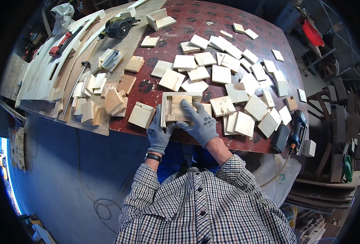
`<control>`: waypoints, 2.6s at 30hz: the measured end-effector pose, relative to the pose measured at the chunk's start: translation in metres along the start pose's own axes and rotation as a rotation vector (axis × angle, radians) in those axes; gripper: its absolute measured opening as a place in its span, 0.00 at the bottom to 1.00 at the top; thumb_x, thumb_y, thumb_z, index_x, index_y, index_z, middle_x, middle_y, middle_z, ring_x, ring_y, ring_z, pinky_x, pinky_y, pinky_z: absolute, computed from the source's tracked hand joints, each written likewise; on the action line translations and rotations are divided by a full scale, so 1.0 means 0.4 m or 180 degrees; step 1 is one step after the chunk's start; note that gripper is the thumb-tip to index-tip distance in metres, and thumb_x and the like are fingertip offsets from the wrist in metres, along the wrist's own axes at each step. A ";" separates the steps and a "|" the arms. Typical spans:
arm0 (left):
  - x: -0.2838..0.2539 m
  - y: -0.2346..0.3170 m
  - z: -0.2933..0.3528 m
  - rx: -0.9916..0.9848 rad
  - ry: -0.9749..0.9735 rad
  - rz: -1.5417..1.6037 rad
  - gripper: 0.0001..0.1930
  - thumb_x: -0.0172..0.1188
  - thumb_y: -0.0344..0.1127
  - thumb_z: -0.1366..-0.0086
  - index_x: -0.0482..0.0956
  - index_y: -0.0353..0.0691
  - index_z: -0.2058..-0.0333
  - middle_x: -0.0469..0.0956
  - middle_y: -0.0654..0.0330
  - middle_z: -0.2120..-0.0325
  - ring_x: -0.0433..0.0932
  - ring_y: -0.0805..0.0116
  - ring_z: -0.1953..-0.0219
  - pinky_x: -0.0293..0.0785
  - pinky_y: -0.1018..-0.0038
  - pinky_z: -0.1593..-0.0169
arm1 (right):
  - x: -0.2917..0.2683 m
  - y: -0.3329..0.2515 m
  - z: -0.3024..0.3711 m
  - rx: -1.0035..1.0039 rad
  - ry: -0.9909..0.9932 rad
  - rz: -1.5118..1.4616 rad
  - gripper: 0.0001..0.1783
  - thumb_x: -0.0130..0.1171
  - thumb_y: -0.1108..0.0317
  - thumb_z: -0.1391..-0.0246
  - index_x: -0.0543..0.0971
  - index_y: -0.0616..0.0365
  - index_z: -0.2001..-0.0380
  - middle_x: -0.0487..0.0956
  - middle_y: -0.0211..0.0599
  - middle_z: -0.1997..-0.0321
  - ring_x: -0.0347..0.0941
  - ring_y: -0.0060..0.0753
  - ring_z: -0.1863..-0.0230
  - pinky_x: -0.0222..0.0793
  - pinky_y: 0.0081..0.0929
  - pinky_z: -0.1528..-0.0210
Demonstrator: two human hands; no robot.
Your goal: The person assembles small wooden boxes by hand on a cluttered workbench. They pick up pre-cut wooden pieces, fit them together to form box shapes, and place the completed boxes on the table.
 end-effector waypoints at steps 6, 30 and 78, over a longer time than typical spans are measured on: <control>0.002 0.001 -0.002 0.0184 0.0083 -0.0177 0.48 0.57 0.69 0.31 0.61 0.35 0.27 0.73 0.43 0.34 0.77 0.42 0.37 0.76 0.55 0.37 | -0.007 0.000 -0.002 0.0055 -0.0073 -0.0120 0.44 0.67 0.34 0.44 0.69 0.33 0.27 0.74 0.53 0.37 0.81 0.56 0.45 0.82 0.47 0.51; -0.002 -0.005 -0.003 0.0283 0.0206 -0.0144 0.48 0.61 0.68 0.32 0.63 0.34 0.28 0.76 0.42 0.38 0.80 0.43 0.41 0.80 0.56 0.41 | -0.093 -0.065 -0.034 -0.0092 0.0044 0.0794 0.48 0.53 0.27 0.38 0.67 0.49 0.26 0.70 0.55 0.32 0.69 0.65 0.33 0.65 0.55 0.33; -0.010 0.035 -0.008 -0.0057 -0.0672 -0.0071 0.32 0.63 0.47 0.34 0.74 0.34 0.37 0.79 0.59 0.65 0.79 0.63 0.70 0.78 0.66 0.67 | 0.077 -0.195 -0.299 -0.1218 -0.1275 -0.0098 0.45 0.47 0.41 0.32 0.62 0.71 0.28 0.69 0.60 0.31 0.64 0.62 0.29 0.55 0.55 0.26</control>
Point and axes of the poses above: each hand's wrist, its own z-axis away from the middle knuckle, its own x-axis out of the palm, y = z × x, the point moved 10 cm from there along -z, towards the middle knuckle
